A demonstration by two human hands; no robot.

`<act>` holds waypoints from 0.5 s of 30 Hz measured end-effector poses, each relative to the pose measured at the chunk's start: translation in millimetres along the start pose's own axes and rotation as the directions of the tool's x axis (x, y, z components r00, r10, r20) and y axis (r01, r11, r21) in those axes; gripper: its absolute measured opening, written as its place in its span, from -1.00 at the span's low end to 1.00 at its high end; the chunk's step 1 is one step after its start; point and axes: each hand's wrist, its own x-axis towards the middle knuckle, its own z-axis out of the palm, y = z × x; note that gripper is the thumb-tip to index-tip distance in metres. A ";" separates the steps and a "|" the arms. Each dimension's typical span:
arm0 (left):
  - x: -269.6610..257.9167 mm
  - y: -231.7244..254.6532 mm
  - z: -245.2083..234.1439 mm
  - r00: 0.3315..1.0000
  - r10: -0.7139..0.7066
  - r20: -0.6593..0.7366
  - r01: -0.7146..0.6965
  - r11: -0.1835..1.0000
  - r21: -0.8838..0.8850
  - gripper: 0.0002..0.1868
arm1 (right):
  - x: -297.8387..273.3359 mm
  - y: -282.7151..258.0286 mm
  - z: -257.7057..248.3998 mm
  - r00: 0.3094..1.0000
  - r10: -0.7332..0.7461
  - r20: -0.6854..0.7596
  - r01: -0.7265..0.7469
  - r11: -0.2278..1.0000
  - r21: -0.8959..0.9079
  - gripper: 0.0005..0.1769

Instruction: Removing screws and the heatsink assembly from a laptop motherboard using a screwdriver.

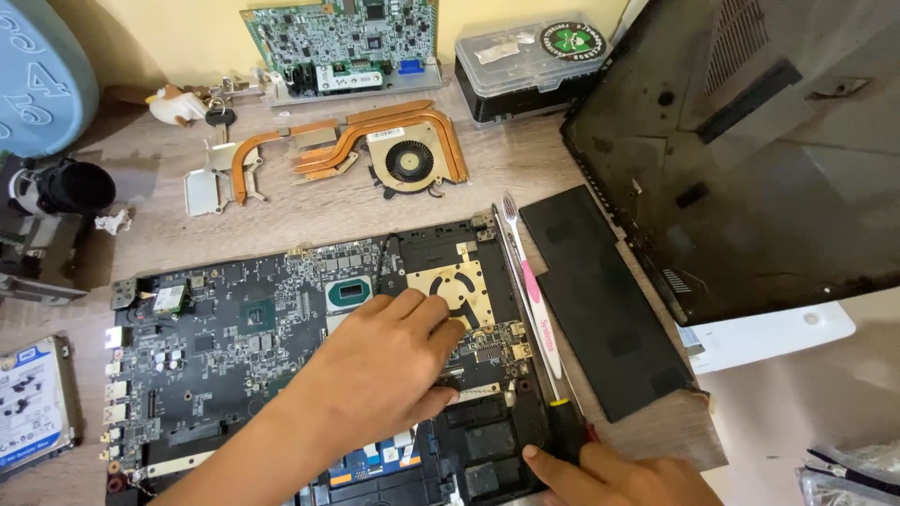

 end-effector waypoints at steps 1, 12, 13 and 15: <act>0.2 2.4 -1.6 0.999 0.034 -0.016 -0.032 0.996 0.086 -0.40 | 0.6 -2.0 -1.1 0.998 -0.035 -0.056 0.034 0.999 -0.024 -0.40; 4.4 7.8 5.1 0.985 0.131 -0.113 -0.080 0.923 0.376 -0.55 | 0.4 -2.5 -5.3 0.994 -0.088 -0.071 0.084 0.995 -0.058 -0.38; 4.4 7.5 4.9 0.987 0.134 -0.084 -0.091 0.918 0.386 -0.53 | 0.0 -2.7 -6.0 0.992 -0.107 -0.068 0.103 0.993 -0.058 -0.38; 3.9 8.1 4.7 0.990 0.133 -0.053 -0.102 0.915 0.390 -0.51 | -1.0 -3.1 -5.9 0.990 -0.127 -0.060 0.124 0.991 -0.054 -0.39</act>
